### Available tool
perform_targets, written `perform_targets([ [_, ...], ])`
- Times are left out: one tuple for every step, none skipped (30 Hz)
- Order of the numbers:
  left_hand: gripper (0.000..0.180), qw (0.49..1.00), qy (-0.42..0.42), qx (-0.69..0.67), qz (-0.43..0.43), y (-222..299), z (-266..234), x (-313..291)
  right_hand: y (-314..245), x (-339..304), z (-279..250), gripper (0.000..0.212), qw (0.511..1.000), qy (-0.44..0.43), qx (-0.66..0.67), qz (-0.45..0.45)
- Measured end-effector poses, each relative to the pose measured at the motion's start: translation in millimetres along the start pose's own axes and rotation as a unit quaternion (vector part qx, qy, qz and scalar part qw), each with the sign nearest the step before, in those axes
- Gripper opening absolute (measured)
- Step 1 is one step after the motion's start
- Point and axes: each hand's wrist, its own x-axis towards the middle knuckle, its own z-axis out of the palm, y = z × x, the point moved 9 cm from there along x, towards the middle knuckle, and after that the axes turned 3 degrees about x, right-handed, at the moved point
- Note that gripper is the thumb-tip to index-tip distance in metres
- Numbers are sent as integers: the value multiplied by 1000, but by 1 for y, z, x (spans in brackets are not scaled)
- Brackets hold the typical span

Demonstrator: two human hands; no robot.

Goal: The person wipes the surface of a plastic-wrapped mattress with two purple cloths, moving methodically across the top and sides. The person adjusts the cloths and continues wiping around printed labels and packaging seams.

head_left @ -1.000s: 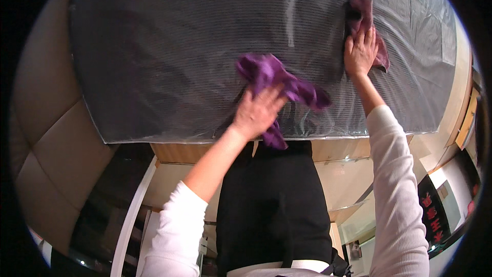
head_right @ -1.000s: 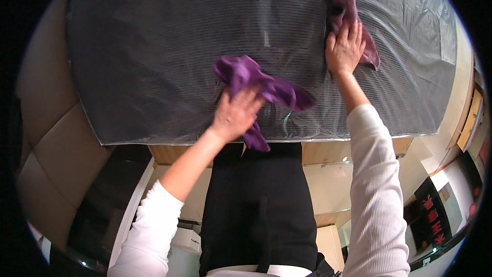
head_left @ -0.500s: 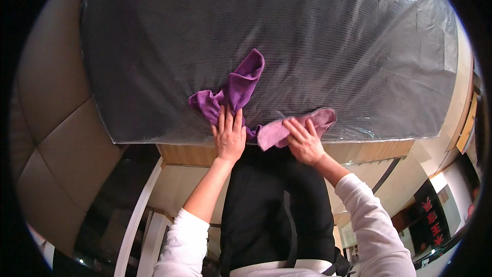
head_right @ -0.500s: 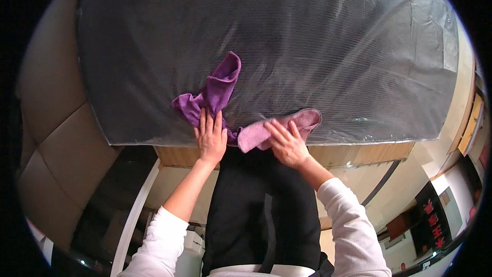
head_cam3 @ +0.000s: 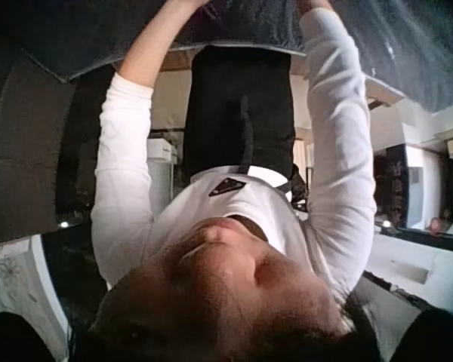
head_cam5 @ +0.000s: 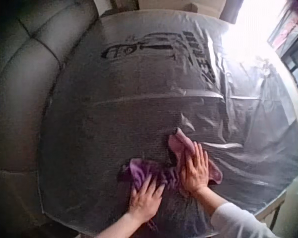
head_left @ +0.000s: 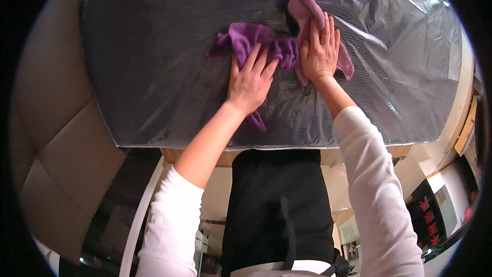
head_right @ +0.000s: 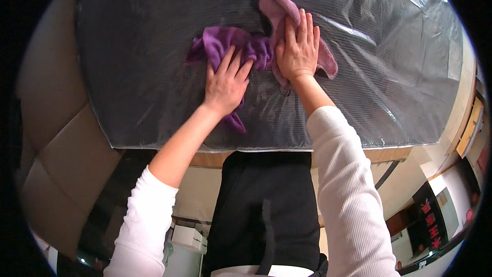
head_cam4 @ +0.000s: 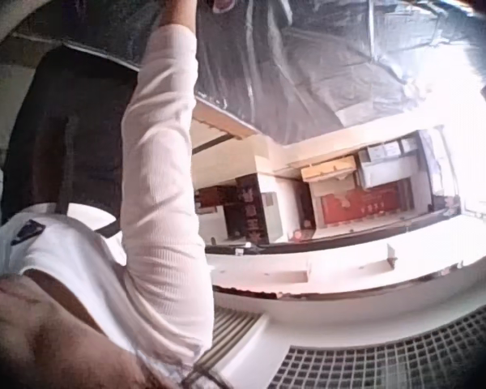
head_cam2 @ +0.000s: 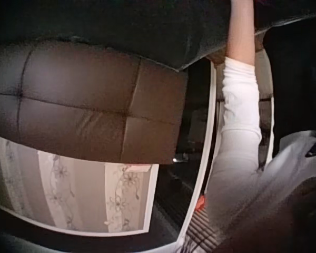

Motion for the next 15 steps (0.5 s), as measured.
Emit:
perform_targets([
  [48, 1000, 21, 3, 4, -7, -4, 19, -2, 0, 1, 64, 1000, 0, 2, 1],
  [48, 999, 37, 2, 6, -13, -7, 37, 0, -1, 1, 64, 1000, 1, -1, 3],
  [47, 999, 52, 7, 5, -23, -11, 50, -4, 1, 1, 65, 1000, 2, 1, 3],
  [47, 997, 69, 36, -8, -39, -16, 63, -8, 4, 4, 66, 1000, -7, -14, 4],
  [47, 995, 77, 59, -23, -52, -20, 68, -8, 2, 6, 66, 1000, -15, -16, 4],
  [49, 993, 94, 60, -41, -66, -27, 73, -4, 3, 6, 66, 999, -22, -22, 7],
  [51, 990, 109, 50, -69, -81, -36, 72, 0, 1, 6, 66, 999, -29, -26, 9],
  [52, 987, 110, 55, -107, -103, -41, 64, -2, 2, 4, 65, 1000, -27, -9, 5],
  [53, 982, 114, 56, -141, -120, -45, 55, 0, 2, 3, 65, 1000, -23, -16, 5],
  [54, 976, 116, 66, -175, -137, -49, 43, 2, 2, 4, 65, 1000, -20, -23, 5],
  [55, 968, 114, 76, -209, -151, -52, 25, 1, 1, 6, 65, 999, -19, -27, 7],
  [57, 964, 158, 42, -211, -157, -60, 7, 1, 0, 7, 66, 999, -25, -24, 12],
  [59, 955, 135, 76, -253, -161, -55, -11, 1, 0, 7, 66, 999, -25, -27, 12],
  [58, 950, 118, 83, -278, -155, -51, -22, 1, 0, 7, 66, 999, -26, -30, 12],
  [58, 943, 103, 89, -303, -146, -47, -29, 2, 0, 7, 66, 999, -25, -33, 13],
])
